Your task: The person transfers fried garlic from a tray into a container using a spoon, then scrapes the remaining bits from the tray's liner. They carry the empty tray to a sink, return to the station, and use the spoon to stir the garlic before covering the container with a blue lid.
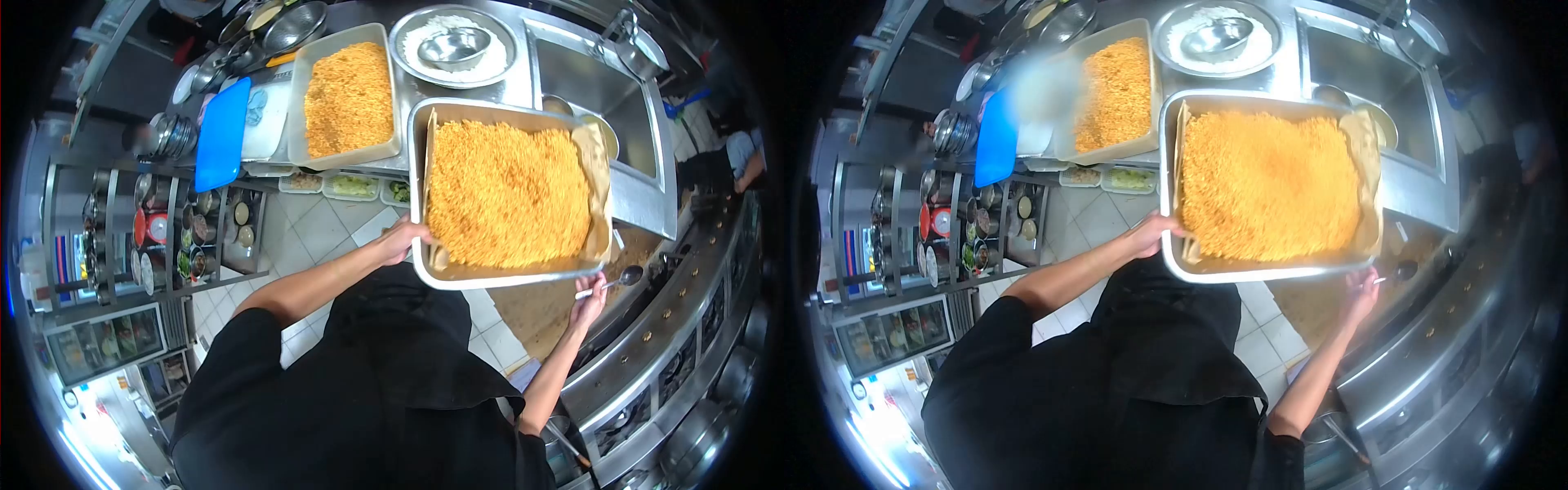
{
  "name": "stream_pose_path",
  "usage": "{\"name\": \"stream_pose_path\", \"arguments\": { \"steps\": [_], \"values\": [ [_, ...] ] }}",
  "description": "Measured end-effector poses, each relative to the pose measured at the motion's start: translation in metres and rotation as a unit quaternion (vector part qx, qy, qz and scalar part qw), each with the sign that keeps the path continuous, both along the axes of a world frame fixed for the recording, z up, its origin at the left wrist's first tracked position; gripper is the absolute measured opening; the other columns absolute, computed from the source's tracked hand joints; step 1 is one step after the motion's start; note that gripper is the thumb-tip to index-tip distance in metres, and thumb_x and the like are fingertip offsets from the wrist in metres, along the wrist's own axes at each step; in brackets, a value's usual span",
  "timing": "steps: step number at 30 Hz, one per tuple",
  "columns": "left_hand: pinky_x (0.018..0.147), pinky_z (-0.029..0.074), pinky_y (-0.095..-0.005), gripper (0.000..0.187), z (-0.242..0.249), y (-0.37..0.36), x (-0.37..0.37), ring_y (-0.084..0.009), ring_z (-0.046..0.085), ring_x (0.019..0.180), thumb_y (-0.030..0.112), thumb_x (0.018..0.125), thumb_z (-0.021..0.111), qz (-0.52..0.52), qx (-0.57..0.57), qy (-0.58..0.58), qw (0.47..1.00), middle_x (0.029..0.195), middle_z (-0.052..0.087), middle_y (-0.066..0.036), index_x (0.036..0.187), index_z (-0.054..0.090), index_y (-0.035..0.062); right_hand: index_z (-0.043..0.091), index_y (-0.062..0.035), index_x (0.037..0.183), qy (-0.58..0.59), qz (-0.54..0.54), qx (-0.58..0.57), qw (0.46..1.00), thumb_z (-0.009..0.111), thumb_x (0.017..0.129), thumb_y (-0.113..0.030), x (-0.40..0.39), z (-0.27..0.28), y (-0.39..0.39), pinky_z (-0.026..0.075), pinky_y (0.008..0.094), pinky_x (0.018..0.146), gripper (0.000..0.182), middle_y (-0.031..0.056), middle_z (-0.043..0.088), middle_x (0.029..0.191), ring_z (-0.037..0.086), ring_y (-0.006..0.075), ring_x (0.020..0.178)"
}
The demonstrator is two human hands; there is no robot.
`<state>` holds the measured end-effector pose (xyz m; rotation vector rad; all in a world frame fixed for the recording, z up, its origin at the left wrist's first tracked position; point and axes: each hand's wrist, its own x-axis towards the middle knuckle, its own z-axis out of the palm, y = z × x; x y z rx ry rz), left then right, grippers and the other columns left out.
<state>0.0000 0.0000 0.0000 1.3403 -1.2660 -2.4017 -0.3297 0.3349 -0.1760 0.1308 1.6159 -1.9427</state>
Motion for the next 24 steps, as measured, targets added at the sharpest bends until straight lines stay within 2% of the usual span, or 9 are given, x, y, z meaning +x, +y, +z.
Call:
{"name": "stream_pose_path", "arguments": {
  "steps": [3,5,9,13,16,17,18,19,24],
  "values": [
    [0.08,0.053,-0.0374,0.057,0.03,0.017,-0.001,-0.0245,0.062,0.088,-0.005,0.07,0.051,0.022,0.054,0.032,0.998,0.099,0.055,-0.016,0.125,0.035,-0.0011,0.046,-0.0035,0.127,-0.011,-0.055,-0.086,0.995,0.042,0.094,-0.026,-0.036,0.068,-0.039,0.045,0.0346,0.09,0.041,0.0104,0.053,0.122,0.056,0.0226,0.105],
    [0.082,0.052,-0.0349,0.064,0.038,0.016,0.026,-0.022,0.059,0.096,-0.004,0.07,0.052,-0.046,0.054,0.009,0.997,0.111,0.05,-0.016,0.13,0.031,0.0007,0.045,-0.0013,0.128,0.465,0.095,0.042,0.879,0.044,0.092,-0.03,0.005,0.099,-0.077,0.045,0.0325,0.09,0.046,0.0102,0.054,0.121,0.056,0.0209,0.103],
    [0.08,0.049,-0.0303,0.059,0.04,-0.004,0.085,-0.0177,0.058,0.096,0.002,0.074,0.056,-0.07,0.029,0.03,0.997,0.114,0.053,-0.012,0.129,0.036,-0.0018,0.045,-0.0011,0.128,0.192,0.058,0.004,0.98,0.044,0.091,-0.031,0.057,0.123,-0.074,0.045,0.032,0.09,0.047,0.0104,0.054,0.12,0.056,0.0206,0.103],
    [0.078,0.048,-0.0295,0.03,0.08,-0.049,0.142,-0.0162,0.062,0.088,0.009,0.079,0.06,-0.153,-0.054,0.026,0.986,0.094,0.064,-0.01,0.106,0.059,-0.0044,0.045,-0.0009,0.128,0.202,0.067,-0.011,0.977,0.043,0.091,-0.031,0.086,0.177,-0.117,0.045,0.0315,0.09,0.048,0.0105,0.054,0.12,0.056,0.0203,0.103],
    [0.071,0.051,-0.0296,0.051,0.118,-0.083,0.203,-0.0175,0.062,0.085,-0.005,0.072,0.062,0.022,-0.068,0.026,0.997,0.096,0.061,-0.012,0.12,0.047,-0.0011,0.045,-0.0007,0.128,0.238,0.106,-0.032,0.965,0.042,0.091,-0.032,0.114,0.213,-0.192,0.045,0.0311,0.09,0.049,0.0107,0.054,0.119,0.056,0.0201,0.103],
    [0.077,0.05,-0.0322,0.062,0.118,-0.1,0.233,-0.021,0.061,0.092,-0.01,0.069,0.06,-0.008,-0.274,0.002,0.962,0.104,0.059,-0.014,0.127,0.039,0.0004,0.045,-0.0007,0.128,0.246,0.122,-0.037,0.961,0.042,0.091,-0.032,0.126,0.222,-0.224,0.045,0.031,0.09,0.049,0.0107,0.054,0.119,0.056,0.02,0.103],
    [0.085,0.046,-0.0327,0.067,0.149,-0.121,0.237,-0.0203,0.056,0.1,-0.006,0.066,0.06,0.111,-0.166,0.007,0.98,0.11,0.055,-0.011,0.128,0.037,0.0014,0.045,-0.0006,0.128,0.25,0.139,-0.041,0.957,0.042,0.091,-0.032,0.136,0.228,-0.258,0.045,0.0309,0.09,0.049,0.0107,0.054,0.119,0.056,0.0199,0.103],
    [0.09,0.041,-0.0301,0.07,0.163,-0.144,0.23,-0.0185,0.052,0.102,0.001,0.063,0.059,0.12,-0.445,0.035,0.887,0.11,0.052,-0.008,0.128,0.035,0.0016,0.045,-0.0006,0.128,0.244,0.16,-0.048,0.955,0.042,0.091,-0.033,0.148,0.233,-0.295,0.045,0.0308,0.09,0.05,0.0108,0.054,0.119,0.056,0.0198,0.103],
    [0.077,0.046,-0.0238,0.055,0.182,-0.257,0.337,-0.0135,0.058,0.084,0.001,0.057,0.049,0.194,-0.359,-0.014,0.913,0.098,0.059,-0.006,0.112,0.049,-0.0017,0.056,-0.0004,0.114,-0.047,0.308,-0.097,0.945,0.045,0.093,-0.016,0.222,0.224,-0.477,0.047,0.0273,0.077,0.028,0.0062,0.06,0.098,0.058,0.0139,0.087]
  ]
}}
